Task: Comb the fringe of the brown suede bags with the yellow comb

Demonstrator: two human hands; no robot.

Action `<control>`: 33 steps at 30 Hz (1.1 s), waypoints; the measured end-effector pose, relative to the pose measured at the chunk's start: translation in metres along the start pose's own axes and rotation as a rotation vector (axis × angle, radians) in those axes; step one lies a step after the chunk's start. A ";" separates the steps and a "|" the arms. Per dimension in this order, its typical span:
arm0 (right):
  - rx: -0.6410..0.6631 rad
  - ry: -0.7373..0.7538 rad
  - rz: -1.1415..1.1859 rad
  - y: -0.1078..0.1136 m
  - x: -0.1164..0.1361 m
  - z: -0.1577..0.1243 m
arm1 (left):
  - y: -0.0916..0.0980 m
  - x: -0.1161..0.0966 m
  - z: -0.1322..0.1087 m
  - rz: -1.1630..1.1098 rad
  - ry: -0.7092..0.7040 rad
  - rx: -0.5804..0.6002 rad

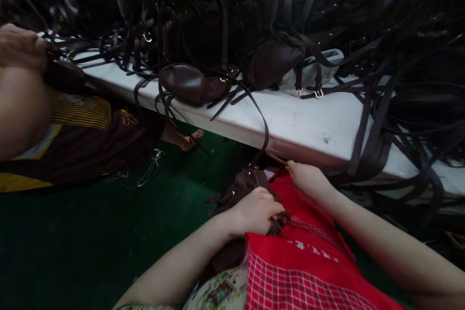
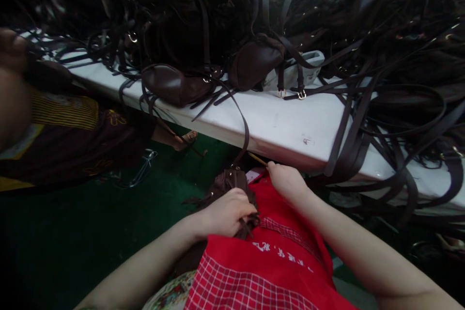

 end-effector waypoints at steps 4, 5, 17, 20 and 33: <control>-0.182 0.078 0.414 0.031 -0.007 -0.011 | 0.017 0.012 0.000 -0.601 0.118 -0.396; -0.233 0.123 0.528 0.041 -0.004 -0.017 | 0.023 0.021 -0.001 -0.750 0.156 -0.538; 0.177 0.698 0.766 0.034 0.086 -0.052 | 0.052 0.081 -0.034 -1.166 0.438 -1.120; 0.185 0.722 0.759 0.029 0.077 -0.063 | 0.051 0.092 -0.065 -0.920 0.548 -1.208; 0.369 0.720 0.689 0.051 0.114 -0.004 | 0.035 0.083 -0.067 -1.184 0.493 -1.285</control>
Point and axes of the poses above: each hand's wrist, its own z-axis towards the middle knuckle, its own y-axis out of the back of the hand, x = y × z, the point moved 5 cm from there along z, towards the middle knuckle
